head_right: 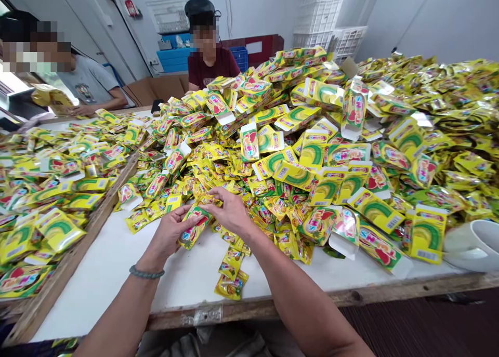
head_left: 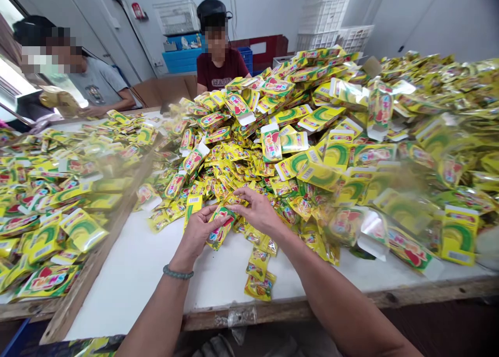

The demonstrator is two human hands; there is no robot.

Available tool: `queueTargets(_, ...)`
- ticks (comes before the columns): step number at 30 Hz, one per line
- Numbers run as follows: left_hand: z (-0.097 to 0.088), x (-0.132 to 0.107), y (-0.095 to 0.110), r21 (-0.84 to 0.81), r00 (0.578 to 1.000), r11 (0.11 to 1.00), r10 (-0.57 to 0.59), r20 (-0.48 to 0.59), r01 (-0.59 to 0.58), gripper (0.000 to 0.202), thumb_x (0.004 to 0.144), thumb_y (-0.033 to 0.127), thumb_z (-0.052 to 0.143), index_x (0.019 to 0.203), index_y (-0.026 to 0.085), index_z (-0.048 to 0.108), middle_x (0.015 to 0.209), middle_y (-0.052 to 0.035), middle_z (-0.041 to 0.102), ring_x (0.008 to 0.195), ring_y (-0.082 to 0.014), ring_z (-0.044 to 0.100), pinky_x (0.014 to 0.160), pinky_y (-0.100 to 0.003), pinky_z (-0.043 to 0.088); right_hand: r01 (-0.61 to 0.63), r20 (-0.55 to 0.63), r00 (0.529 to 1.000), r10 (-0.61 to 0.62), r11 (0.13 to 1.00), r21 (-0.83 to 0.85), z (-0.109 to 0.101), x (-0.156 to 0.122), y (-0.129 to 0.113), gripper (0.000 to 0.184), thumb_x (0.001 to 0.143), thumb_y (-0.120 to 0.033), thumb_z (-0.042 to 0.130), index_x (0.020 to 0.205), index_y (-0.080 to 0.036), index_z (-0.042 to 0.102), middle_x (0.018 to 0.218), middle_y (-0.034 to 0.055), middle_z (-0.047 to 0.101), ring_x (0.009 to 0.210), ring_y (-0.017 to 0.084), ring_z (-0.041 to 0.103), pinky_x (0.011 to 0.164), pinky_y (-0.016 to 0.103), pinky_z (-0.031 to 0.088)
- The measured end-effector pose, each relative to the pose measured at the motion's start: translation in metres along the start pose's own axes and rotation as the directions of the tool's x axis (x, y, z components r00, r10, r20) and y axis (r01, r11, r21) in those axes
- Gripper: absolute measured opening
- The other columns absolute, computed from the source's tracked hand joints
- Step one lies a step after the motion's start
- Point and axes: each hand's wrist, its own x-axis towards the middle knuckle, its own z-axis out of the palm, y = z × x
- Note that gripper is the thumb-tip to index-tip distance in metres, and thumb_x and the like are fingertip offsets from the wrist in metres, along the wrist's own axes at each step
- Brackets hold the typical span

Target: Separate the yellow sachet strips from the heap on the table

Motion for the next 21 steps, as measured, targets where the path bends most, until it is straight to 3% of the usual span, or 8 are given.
queueTargets(5,-0.001,0.000,-0.002,0.079,0.998,0.995,0.059,-0.005,-0.059,0.055,0.054,0.035,0.091,0.102,0.015,0.072,0.080,-0.0040,0.078,0.066,-0.0193,0.072,0.064,-0.027,0.057,0.035,-0.040,0.998,-0.039,0.994,-0.105,-0.002,0.001,-0.003,0.003,0.081,-0.022,0.070,0.079,-0.020,0.071,0.077,0.0013,0.069,0.081,0.017,0.061,0.076,0.028,0.044)
queueTargets(12,0.007,-0.003,0.002,0.017,0.998,0.998,0.056,-0.035,-0.055,0.059,0.051,0.040,0.091,0.100,0.014,0.073,0.077,-0.0060,0.077,0.069,-0.0228,0.073,0.065,-0.031,0.057,-0.027,-0.069,0.997,0.019,0.992,-0.125,0.007,-0.003,-0.003,0.006,0.081,-0.026,0.073,0.077,-0.022,0.074,0.086,0.0034,0.069,0.091,0.019,0.060,0.086,0.034,0.040)
queueTargets(17,0.008,-0.007,0.004,0.025,0.996,0.996,0.083,-0.021,-0.082,0.052,0.050,0.044,0.089,0.090,0.015,0.072,0.075,-0.0057,0.076,0.068,-0.0228,0.072,0.070,-0.035,0.057,0.041,0.154,0.988,-0.025,0.994,-0.098,0.014,-0.011,-0.007,0.040,0.094,-0.036,0.052,0.061,-0.021,0.069,0.070,0.0021,0.063,0.100,0.021,0.059,0.091,0.034,0.038)
queueTargets(21,0.007,-0.009,0.002,0.111,0.996,0.990,0.086,-0.001,-0.085,0.043,0.055,0.048,0.085,0.085,0.021,0.072,0.075,-0.0069,0.076,0.069,-0.0266,0.072,0.072,-0.041,0.056,0.058,0.274,0.961,-0.038,0.996,-0.063,0.018,-0.015,-0.009,0.046,0.093,-0.044,0.050,0.056,-0.019,0.061,0.058,0.0000,0.053,0.077,0.019,0.056,0.079,0.032,0.041)
